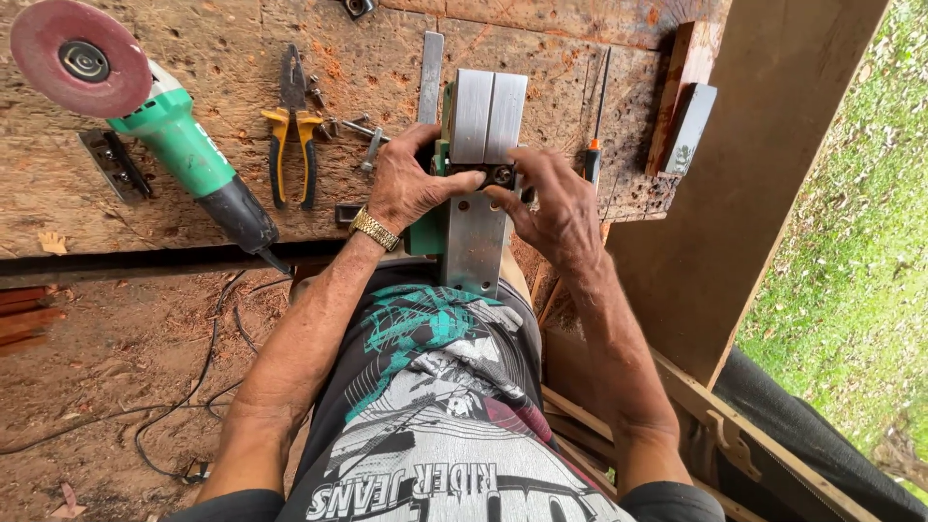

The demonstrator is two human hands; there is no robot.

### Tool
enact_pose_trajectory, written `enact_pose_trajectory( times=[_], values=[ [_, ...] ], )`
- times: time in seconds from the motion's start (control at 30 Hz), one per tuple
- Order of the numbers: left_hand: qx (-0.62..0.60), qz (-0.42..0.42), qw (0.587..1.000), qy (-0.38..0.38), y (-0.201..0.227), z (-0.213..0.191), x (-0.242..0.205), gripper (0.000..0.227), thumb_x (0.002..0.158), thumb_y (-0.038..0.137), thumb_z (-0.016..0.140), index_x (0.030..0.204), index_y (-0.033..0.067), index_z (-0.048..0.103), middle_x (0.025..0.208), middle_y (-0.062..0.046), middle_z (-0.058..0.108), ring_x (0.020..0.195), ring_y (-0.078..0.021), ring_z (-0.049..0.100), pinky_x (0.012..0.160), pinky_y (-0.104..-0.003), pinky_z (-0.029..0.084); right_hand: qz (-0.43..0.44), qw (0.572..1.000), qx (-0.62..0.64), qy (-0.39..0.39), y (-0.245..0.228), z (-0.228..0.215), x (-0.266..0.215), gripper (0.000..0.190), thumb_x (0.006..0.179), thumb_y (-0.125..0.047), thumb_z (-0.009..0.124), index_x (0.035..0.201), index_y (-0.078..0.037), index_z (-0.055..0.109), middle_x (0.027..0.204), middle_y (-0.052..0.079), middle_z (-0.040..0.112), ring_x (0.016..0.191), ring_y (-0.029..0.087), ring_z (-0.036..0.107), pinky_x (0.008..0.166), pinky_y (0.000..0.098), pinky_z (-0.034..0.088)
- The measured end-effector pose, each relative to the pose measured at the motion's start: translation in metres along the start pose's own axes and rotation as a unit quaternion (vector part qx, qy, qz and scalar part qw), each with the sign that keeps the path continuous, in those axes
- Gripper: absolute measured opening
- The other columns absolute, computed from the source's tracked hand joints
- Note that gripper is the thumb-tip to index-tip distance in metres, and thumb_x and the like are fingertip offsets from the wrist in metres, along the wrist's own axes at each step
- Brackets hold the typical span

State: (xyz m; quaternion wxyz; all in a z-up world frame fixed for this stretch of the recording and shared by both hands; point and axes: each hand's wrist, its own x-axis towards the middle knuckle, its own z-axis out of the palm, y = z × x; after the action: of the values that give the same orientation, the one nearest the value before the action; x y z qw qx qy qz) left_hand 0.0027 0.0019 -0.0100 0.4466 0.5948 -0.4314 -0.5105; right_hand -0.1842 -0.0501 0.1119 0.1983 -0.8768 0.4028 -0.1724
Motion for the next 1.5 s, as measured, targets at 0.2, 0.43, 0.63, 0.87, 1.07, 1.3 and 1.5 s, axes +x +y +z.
enact_pose_trajectory(
  times=[0.2,0.43,0.63,0.87,1.07,1.3,1.5],
  values=[
    [0.008,-0.027,1.0,0.0,0.006,0.001,0.002,0.074,0.064,0.046,0.092,0.118,0.0007,0.073,0.11,-0.01,0.073,0.1,-0.0196,0.074,0.089,-0.033,0.059,-0.071,0.995,-0.064,-0.031,0.028,0.018,-0.017,0.014,0.099,-0.014,0.075,0.103,-0.004,0.066,0.095,0.008,0.065,0.082,0.024,0.067,0.07,0.0337,0.057],
    [0.035,-0.007,0.999,0.01,0.005,0.002,0.003,0.078,0.063,0.049,0.095,0.118,-0.0005,0.071,0.111,-0.011,0.073,0.103,-0.0204,0.073,0.09,-0.033,0.059,-0.061,0.965,-0.254,0.001,0.028,0.029,-0.021,0.043,0.102,-0.031,0.077,0.074,-0.009,0.052,0.072,0.003,0.049,0.062,0.019,0.055,0.052,0.0373,0.043],
    [-0.003,-0.001,1.0,0.0,0.001,0.003,0.0,0.077,0.065,0.047,0.093,0.121,-0.0009,0.071,0.112,-0.01,0.073,0.107,-0.0211,0.072,0.093,-0.034,0.058,-0.017,0.993,-0.087,-0.075,0.026,0.016,-0.018,0.025,0.098,-0.021,0.065,0.1,0.003,0.061,0.084,0.011,0.054,0.068,0.02,0.057,0.047,0.0324,0.045],
    [0.009,-0.012,1.0,0.0,0.004,0.003,0.002,0.077,0.063,0.047,0.093,0.119,-0.0011,0.071,0.11,-0.011,0.072,0.104,-0.0215,0.072,0.091,-0.034,0.058,0.092,0.934,-0.275,-0.208,0.039,0.037,-0.027,0.03,0.112,-0.035,0.06,0.094,-0.01,0.059,0.079,0.002,0.057,0.066,0.015,0.059,0.051,0.0351,0.046],
    [0.002,-0.01,1.0,-0.004,0.005,0.003,0.001,0.078,0.063,0.047,0.093,0.12,-0.0011,0.071,0.111,-0.01,0.073,0.104,-0.021,0.072,0.091,-0.034,0.058,-0.081,0.967,-0.237,-0.045,0.024,0.023,-0.017,0.03,0.1,-0.033,0.062,0.093,-0.004,0.056,0.083,0.008,0.054,0.071,0.019,0.059,0.051,0.0324,0.046],
    [-0.01,-0.015,1.0,0.003,0.004,0.002,0.001,0.08,0.062,0.049,0.094,0.12,-0.001,0.07,0.112,-0.01,0.073,0.106,-0.0209,0.072,0.091,-0.034,0.058,0.012,0.962,-0.25,-0.107,0.02,0.024,-0.017,0.053,0.098,-0.049,0.073,0.077,-0.005,0.054,0.067,0.007,0.05,0.054,0.021,0.054,0.042,0.0385,0.044],
    [0.018,-0.003,1.0,-0.002,0.001,0.005,0.002,0.076,0.064,0.047,0.093,0.12,-0.0002,0.073,0.111,-0.011,0.073,0.105,-0.0214,0.072,0.091,-0.034,0.058,-0.026,0.958,-0.277,-0.07,0.025,0.028,-0.021,0.03,0.106,-0.027,0.069,0.087,-0.009,0.055,0.077,0.005,0.053,0.066,0.019,0.059,0.049,0.037,0.046]
  ],
)
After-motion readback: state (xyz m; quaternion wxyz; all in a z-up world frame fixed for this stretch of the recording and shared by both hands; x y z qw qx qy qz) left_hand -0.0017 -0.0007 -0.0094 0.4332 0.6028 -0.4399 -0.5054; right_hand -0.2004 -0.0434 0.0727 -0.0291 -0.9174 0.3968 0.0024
